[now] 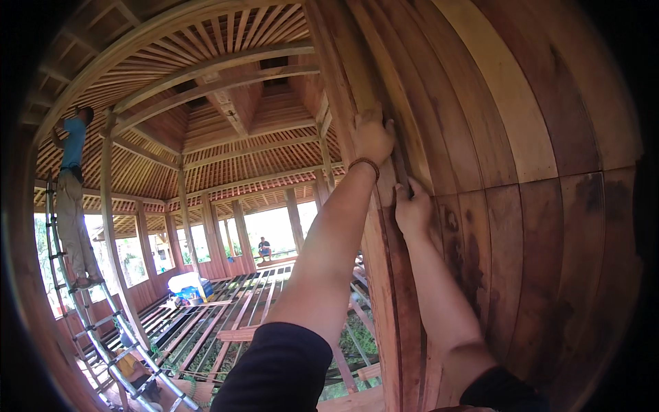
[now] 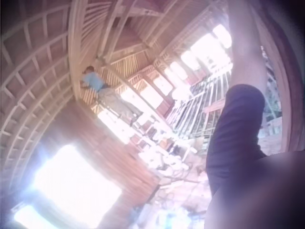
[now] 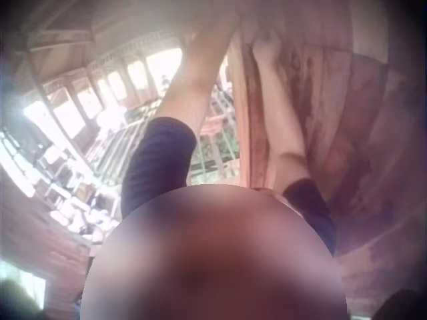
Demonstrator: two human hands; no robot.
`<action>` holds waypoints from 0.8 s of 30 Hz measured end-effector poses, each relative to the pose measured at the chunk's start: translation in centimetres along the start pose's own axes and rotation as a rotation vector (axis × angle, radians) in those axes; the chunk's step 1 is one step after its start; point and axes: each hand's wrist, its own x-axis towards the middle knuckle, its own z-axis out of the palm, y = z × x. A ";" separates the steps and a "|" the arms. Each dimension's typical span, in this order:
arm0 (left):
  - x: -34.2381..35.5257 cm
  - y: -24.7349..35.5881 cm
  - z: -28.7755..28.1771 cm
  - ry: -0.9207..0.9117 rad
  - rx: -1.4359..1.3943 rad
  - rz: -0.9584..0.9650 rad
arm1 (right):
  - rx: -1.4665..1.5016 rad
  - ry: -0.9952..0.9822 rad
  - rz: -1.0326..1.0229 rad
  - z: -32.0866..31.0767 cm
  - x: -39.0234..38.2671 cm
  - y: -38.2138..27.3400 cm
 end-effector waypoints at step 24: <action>2.1 -0.8 4.6 0.067 0.134 -0.043 | 1.588 -0.128 0.644 -0.2 -5.7 1.0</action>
